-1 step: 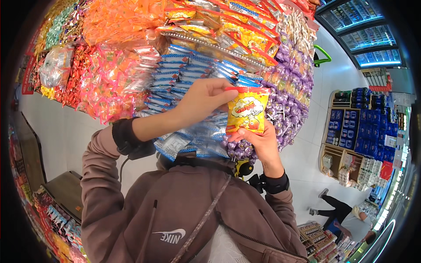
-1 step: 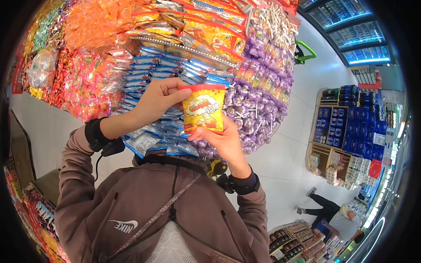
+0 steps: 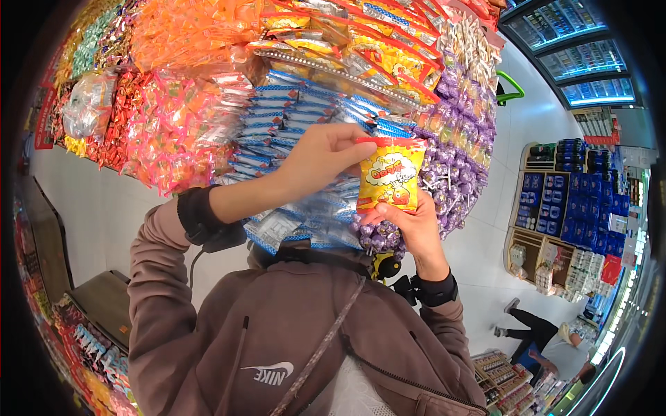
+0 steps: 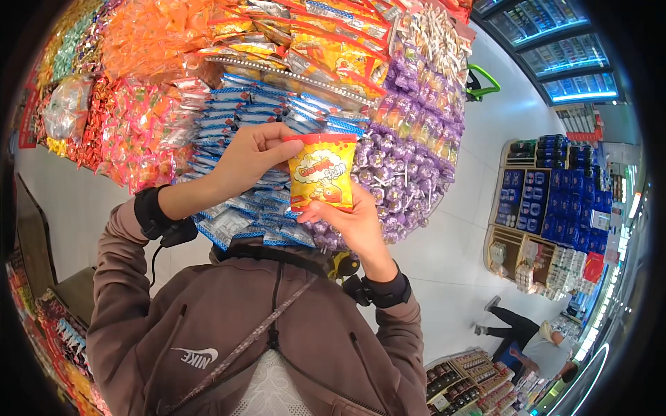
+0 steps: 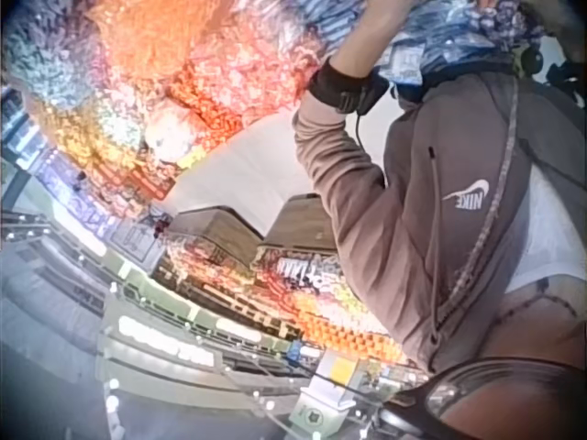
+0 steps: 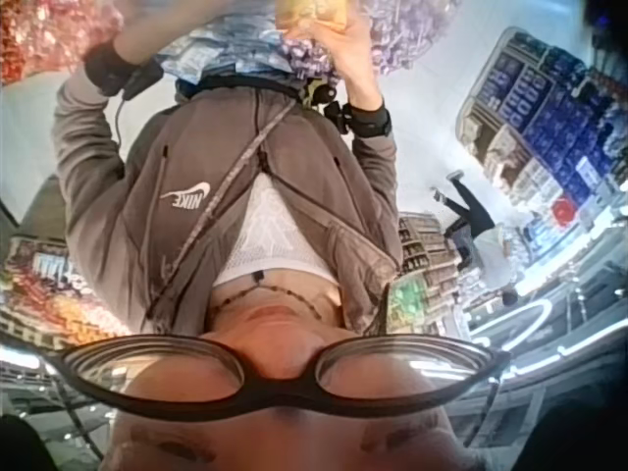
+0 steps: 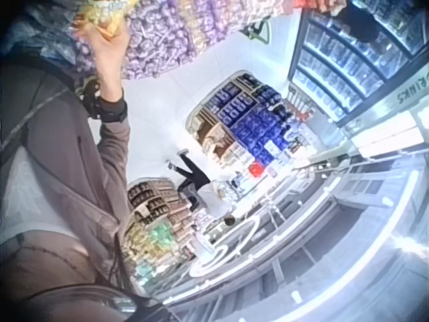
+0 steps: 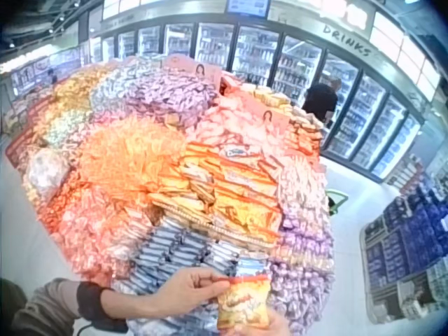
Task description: Organizing and straightening snack packets on a display table.
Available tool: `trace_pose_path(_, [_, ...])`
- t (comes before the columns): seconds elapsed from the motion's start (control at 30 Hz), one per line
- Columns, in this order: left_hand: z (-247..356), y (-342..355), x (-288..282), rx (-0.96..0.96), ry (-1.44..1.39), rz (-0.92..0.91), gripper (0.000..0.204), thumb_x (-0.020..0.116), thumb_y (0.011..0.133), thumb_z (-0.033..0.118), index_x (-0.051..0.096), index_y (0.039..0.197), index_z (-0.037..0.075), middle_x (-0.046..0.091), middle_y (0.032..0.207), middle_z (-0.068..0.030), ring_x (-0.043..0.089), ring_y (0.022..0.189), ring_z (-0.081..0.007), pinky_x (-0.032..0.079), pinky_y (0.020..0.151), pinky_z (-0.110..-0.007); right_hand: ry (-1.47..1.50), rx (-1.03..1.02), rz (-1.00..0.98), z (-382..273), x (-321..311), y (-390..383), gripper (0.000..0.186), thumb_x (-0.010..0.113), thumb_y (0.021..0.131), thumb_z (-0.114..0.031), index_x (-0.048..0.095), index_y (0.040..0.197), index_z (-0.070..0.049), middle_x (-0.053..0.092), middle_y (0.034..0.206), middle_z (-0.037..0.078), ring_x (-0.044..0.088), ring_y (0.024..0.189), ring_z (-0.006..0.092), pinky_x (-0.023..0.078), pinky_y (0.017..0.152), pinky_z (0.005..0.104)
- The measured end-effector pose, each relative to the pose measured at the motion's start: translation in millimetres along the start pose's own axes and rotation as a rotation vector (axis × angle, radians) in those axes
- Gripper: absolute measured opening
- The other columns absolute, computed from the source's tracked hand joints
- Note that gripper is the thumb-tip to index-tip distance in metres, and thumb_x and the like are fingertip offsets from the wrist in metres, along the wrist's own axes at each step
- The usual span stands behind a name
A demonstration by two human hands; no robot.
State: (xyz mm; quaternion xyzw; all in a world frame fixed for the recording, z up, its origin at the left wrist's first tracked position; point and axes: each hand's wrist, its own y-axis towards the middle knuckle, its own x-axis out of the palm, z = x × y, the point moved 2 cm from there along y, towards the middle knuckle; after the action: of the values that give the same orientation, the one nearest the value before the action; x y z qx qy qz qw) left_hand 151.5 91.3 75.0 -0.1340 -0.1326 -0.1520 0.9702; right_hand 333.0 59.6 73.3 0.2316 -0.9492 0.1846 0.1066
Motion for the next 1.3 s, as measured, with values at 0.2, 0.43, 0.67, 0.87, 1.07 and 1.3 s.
trace_pose_path(0.2, [0.3,-2.3,0.8,-0.05,-0.037,-0.023,0.017,0.057,0.084,0.018,0.057,0.087,0.001,0.061,0.077,-0.0012,0.055,0.068,-0.0036,0.046,0.062,-0.018,0.013,0.04,-0.067,0.7,-2.7,-2.7,0.026,0.059,0.078,0.0,0.051,0.102,0.004,0.062,0.085,0.014,0.063,0.071,0.019,0.051,0.063,0.0271])
trace_pose_path(0.43, [-1.4,-2.9,1.6,-0.091,-0.019,-0.049,0.017,0.057,0.084,0.019,0.057,0.086,0.002,0.061,0.076,-0.0005,0.055,0.068,-0.0033,0.046,0.061,-0.018,0.038,0.115,-0.16,-0.8,-0.6,-2.1,0.023,0.058,0.077,0.003,0.052,0.1,0.007,0.062,0.087,0.015,0.062,0.075,0.0199,0.052,0.067,0.0302])
trace_pose_path(0.67, [-4.0,-4.6,-2.7,-0.103,0.026,-0.051,0.018,0.058,0.084,0.02,0.058,0.084,0.002,0.06,0.075,0.0004,0.054,0.068,-0.0027,0.045,0.062,-0.019,0.03,0.144,-0.196,2.3,0.7,-0.5,0.022,0.058,0.078,0.003,0.053,0.099,0.007,0.062,0.088,0.016,0.062,0.075,0.02,0.052,0.068,0.0299])
trace_pose_path(0.87, [1.3,-6.0,-0.7,-0.111,0.026,-0.047,0.017,0.058,0.083,0.02,0.057,0.084,0.002,0.059,0.072,0.0014,0.052,0.065,-0.0016,0.044,0.06,-0.018,0.036,0.161,-0.192,1.9,1.8,-0.7,0.023,0.058,0.078,0.003,0.053,0.099,0.007,0.062,0.088,0.016,0.062,0.076,0.0201,0.052,0.067,0.0298])
trace_pose_path(1.07, [-1.5,-5.9,-1.2,-0.093,-0.009,-0.052,0.017,0.058,0.084,0.02,0.058,0.084,0.002,0.06,0.072,0.0012,0.052,0.065,-0.0015,0.043,0.059,-0.018,0.048,0.16,-0.193,2.1,2.8,-0.5,0.023,0.058,0.078,0.003,0.052,0.1,0.008,0.062,0.089,0.016,0.062,0.077,0.0204,0.052,0.067,0.03])
trace_pose_path(1.3, [-2.3,-5.0,-3.9,-0.1,0.014,-0.078,0.021,0.057,0.084,0.017,0.058,0.089,-0.003,0.062,0.083,-0.008,0.059,0.077,-0.0103,0.051,0.069,-0.025,0.038,0.147,-0.203,4.9,1.8,0.2,0.023,0.058,0.078,0.003,0.053,0.099,0.008,0.062,0.089,0.016,0.062,0.076,0.0202,0.052,0.067,0.0298])
